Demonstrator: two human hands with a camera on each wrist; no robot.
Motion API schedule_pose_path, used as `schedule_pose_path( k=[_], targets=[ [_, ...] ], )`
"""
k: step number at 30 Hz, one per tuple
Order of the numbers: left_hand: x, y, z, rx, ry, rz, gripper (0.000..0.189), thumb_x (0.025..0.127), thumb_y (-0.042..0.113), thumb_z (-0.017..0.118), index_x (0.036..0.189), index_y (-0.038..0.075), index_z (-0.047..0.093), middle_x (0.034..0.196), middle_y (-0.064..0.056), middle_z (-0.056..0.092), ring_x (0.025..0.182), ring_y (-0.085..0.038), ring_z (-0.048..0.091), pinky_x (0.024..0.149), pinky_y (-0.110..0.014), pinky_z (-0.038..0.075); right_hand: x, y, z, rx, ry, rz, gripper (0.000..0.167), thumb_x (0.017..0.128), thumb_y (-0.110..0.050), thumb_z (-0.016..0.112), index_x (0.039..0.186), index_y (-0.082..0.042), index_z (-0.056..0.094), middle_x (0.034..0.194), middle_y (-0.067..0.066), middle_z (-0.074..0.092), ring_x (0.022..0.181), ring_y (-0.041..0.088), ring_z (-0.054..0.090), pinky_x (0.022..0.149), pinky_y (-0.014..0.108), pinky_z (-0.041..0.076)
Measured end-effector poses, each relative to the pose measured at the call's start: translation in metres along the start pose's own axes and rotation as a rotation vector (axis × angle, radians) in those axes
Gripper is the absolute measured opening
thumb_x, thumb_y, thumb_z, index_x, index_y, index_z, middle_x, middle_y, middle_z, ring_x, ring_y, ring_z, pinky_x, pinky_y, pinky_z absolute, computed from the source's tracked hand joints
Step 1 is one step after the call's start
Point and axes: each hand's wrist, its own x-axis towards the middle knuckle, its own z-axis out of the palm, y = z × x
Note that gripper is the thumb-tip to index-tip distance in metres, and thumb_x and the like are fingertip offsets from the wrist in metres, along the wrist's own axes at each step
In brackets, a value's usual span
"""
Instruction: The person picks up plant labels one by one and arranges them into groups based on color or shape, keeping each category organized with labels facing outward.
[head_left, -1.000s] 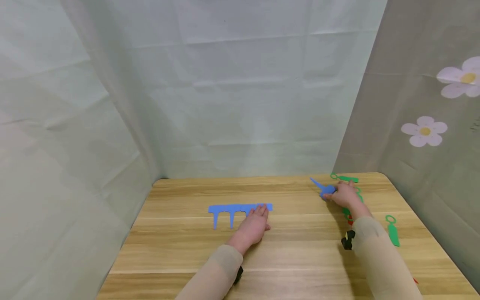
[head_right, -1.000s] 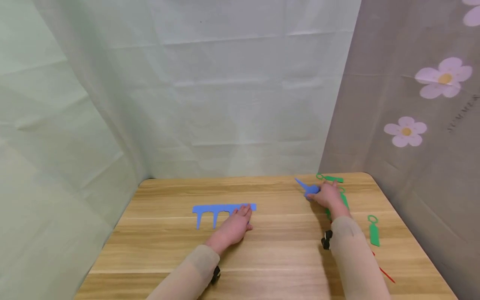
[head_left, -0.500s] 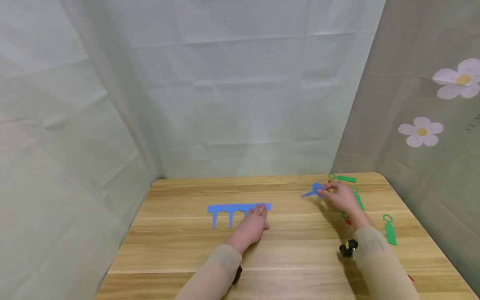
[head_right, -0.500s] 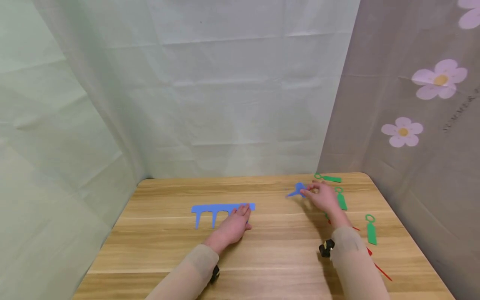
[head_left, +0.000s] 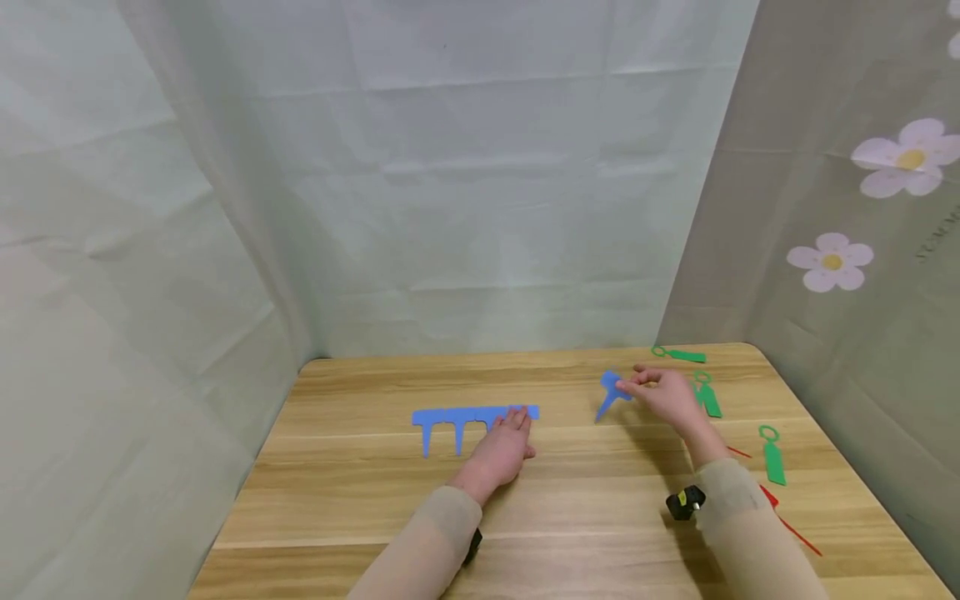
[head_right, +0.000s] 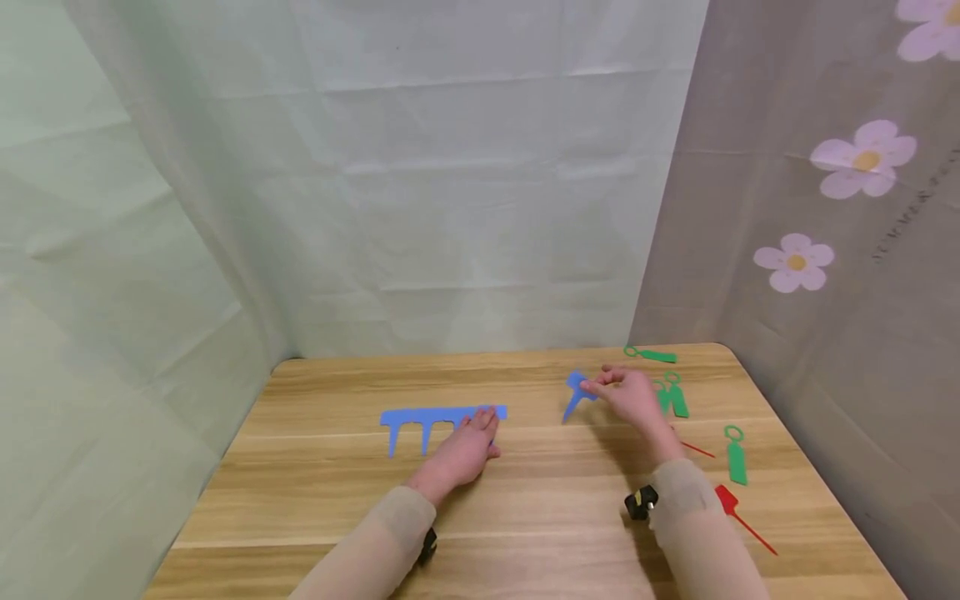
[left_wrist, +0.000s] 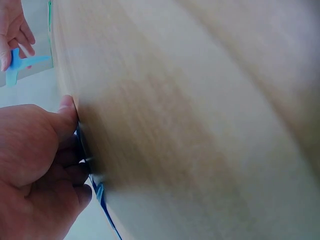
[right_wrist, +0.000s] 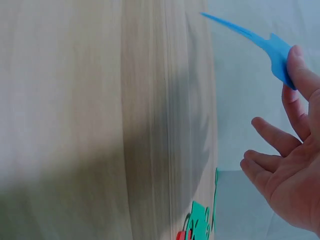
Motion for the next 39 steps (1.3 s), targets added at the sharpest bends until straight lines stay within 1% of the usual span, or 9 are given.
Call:
schedule_pose_path(
  k=[3,6,11,13,14,18,26,32,39],
  targets=[
    [0.001,-0.002,0.001,-0.002,0.003,0.0,0.064,0.109,0.028,0.062,0.16,-0.006,0.043,0.171,-0.017,0.035,0.159,-0.032,0.031,0.129,-0.047,0.027,0.0,-0.003,0.004,0.011,-0.02,0.001,0.045,0.098,-0.05,0.077,0.108,-0.006,0.084,0.158,0.02,0.054,0.145,0.051,0.045,0.101,0.055,0.053],
    [0.002,-0.004,0.001,0.002,0.003,0.0,0.064,0.109,0.029,0.063,0.16,-0.006,0.043,0.171,-0.017,0.036,0.159,-0.032,0.031,0.129,-0.047,0.027,0.0,-0.005,0.007,0.023,-0.042,-0.016,0.042,0.102,-0.045,0.074,0.11,-0.005,0.083,0.157,0.017,0.055,0.148,0.05,0.042,0.107,0.061,0.049],
    [0.003,-0.005,0.0,0.014,0.005,0.005,0.065,0.109,0.029,0.062,0.16,-0.006,0.043,0.171,-0.018,0.035,0.159,-0.033,0.031,0.129,-0.048,0.027,0.001,-0.011,0.014,0.022,-0.094,-0.073,0.033,0.109,-0.033,0.066,0.107,-0.003,0.079,0.154,0.023,0.056,0.146,0.049,0.045,0.108,0.06,0.047],
    [0.002,-0.006,0.0,0.015,0.006,0.005,0.065,0.109,0.029,0.062,0.16,-0.006,0.042,0.171,-0.018,0.035,0.159,-0.033,0.031,0.129,-0.048,0.027,0.0,-0.014,0.018,0.023,-0.124,-0.094,0.032,0.11,-0.032,0.064,0.106,-0.003,0.077,0.153,0.025,0.056,0.144,0.049,0.048,0.108,0.059,0.047],
    [0.002,-0.006,-0.001,0.016,0.005,0.005,0.065,0.11,0.03,0.062,0.16,-0.007,0.042,0.171,-0.018,0.035,0.159,-0.033,0.031,0.129,-0.048,0.027,0.0,-0.015,0.02,0.03,-0.144,-0.097,0.032,0.11,-0.033,0.064,0.105,-0.004,0.076,0.154,0.026,0.055,0.145,0.05,0.047,0.111,0.062,0.044],
    [0.001,-0.007,-0.002,0.015,0.005,0.004,0.065,0.109,0.03,0.062,0.16,-0.007,0.042,0.171,-0.018,0.035,0.159,-0.034,0.031,0.129,-0.048,0.027,-0.002,-0.02,0.026,0.044,-0.183,-0.12,0.032,0.109,-0.034,0.066,0.101,-0.005,0.076,0.154,0.029,0.054,0.146,0.052,0.045,0.116,0.067,0.039],
    [0.001,-0.005,-0.002,0.004,-0.004,-0.003,0.065,0.11,0.03,0.06,0.161,-0.006,0.04,0.172,-0.017,0.032,0.16,-0.033,0.028,0.13,-0.047,0.025,-0.001,-0.021,0.036,0.081,-0.246,-0.135,0.027,0.108,-0.028,0.068,0.101,-0.005,0.08,0.156,0.032,0.049,0.149,0.053,0.039,0.121,0.068,0.031],
    [-0.001,-0.004,-0.002,0.009,0.009,0.001,0.064,0.11,0.029,0.062,0.16,-0.006,0.042,0.171,-0.018,0.035,0.159,-0.033,0.031,0.129,-0.048,0.027,-0.001,-0.025,0.041,0.076,-0.266,-0.15,0.026,0.109,-0.022,0.065,0.106,0.0,0.079,0.155,0.035,0.048,0.147,0.054,0.042,0.12,0.066,0.036],
    [-0.002,-0.004,-0.002,0.005,0.008,-0.007,0.064,0.11,0.029,0.06,0.161,-0.005,0.041,0.172,-0.017,0.033,0.16,-0.033,0.029,0.129,-0.047,0.027,0.001,-0.033,0.045,0.015,-0.279,-0.124,0.029,0.111,-0.029,0.061,0.104,-0.004,0.075,0.159,0.031,0.047,0.149,0.053,0.04,0.117,0.065,0.039]
  ],
)
